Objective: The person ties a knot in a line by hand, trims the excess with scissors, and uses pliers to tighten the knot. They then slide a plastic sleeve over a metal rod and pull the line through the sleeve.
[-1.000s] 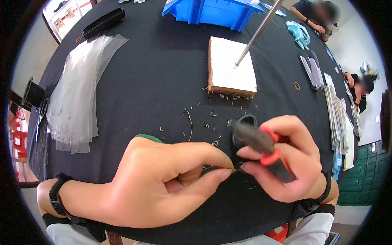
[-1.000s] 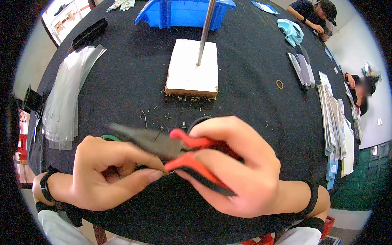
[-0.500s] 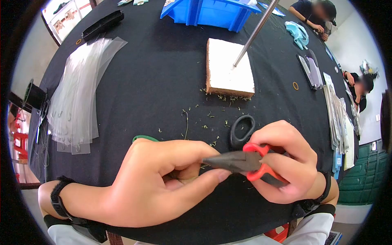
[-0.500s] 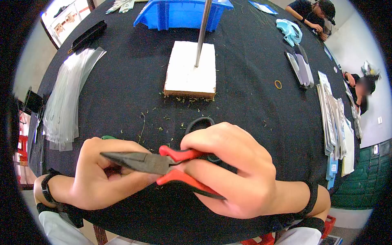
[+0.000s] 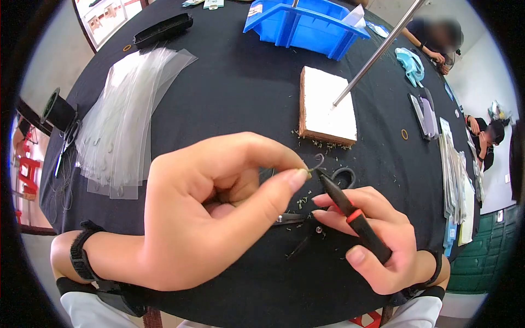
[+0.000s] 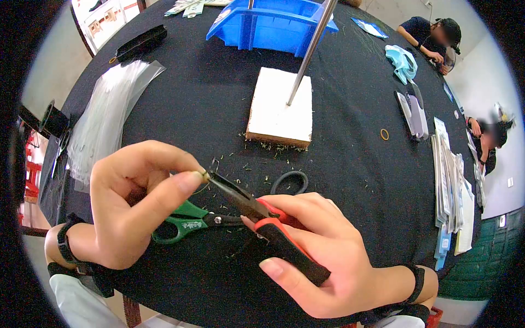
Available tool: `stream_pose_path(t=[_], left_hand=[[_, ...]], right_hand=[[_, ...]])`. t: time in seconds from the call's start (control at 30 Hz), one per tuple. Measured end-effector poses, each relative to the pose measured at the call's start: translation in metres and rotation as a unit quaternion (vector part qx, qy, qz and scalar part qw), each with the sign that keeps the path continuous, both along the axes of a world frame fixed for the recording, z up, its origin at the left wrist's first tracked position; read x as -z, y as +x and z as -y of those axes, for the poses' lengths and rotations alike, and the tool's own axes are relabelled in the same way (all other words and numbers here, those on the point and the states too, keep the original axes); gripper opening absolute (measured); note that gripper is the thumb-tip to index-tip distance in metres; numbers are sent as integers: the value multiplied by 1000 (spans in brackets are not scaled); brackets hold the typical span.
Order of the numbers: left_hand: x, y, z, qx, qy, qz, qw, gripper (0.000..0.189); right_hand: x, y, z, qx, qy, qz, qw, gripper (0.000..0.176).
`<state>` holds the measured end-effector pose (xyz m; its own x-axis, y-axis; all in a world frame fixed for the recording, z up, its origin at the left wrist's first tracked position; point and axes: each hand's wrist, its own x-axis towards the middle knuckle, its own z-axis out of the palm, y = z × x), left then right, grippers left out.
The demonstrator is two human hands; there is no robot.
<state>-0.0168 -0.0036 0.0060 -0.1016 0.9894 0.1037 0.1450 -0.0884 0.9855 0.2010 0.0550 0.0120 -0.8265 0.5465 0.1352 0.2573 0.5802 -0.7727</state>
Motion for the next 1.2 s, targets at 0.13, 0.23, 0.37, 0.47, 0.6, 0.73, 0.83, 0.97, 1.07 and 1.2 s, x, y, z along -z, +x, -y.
stream_pose_path(t=[0.13,0.23,0.37,0.47,0.6,0.73,0.83,0.97,1.07,1.2], left_hand=[[1,-2,1,29,22,-44,998,9],[0,-3,2,41,25,-58,997,8],[-1,-3,3,51,29,-75,995,8],[-1,-4,3,68,43,-97,992,8],[1,-2,4,65,52,-94,992,7],[0,-2,4,68,43,-96,992,7],[1,-2,4,72,38,-89,993,7],[-2,1,7,73,12,-64,995,7],[1,2,8,73,-21,-38,996,6],[4,1,5,63,-12,-17,998,6]], right_hand=[[6,1,-2,-16,54,-13,998,34],[7,1,-4,-21,81,-21,996,31],[7,0,-3,-19,88,-29,995,30],[7,-1,-4,-24,98,-38,994,29],[7,-2,3,18,56,-35,998,38],[6,-1,-1,-14,67,-40,997,28],[4,-1,-1,-20,69,-41,997,25],[6,2,0,-16,108,-19,994,22],[5,1,1,-17,121,-13,992,19],[0,0,-3,-32,16,-7,999,19]])
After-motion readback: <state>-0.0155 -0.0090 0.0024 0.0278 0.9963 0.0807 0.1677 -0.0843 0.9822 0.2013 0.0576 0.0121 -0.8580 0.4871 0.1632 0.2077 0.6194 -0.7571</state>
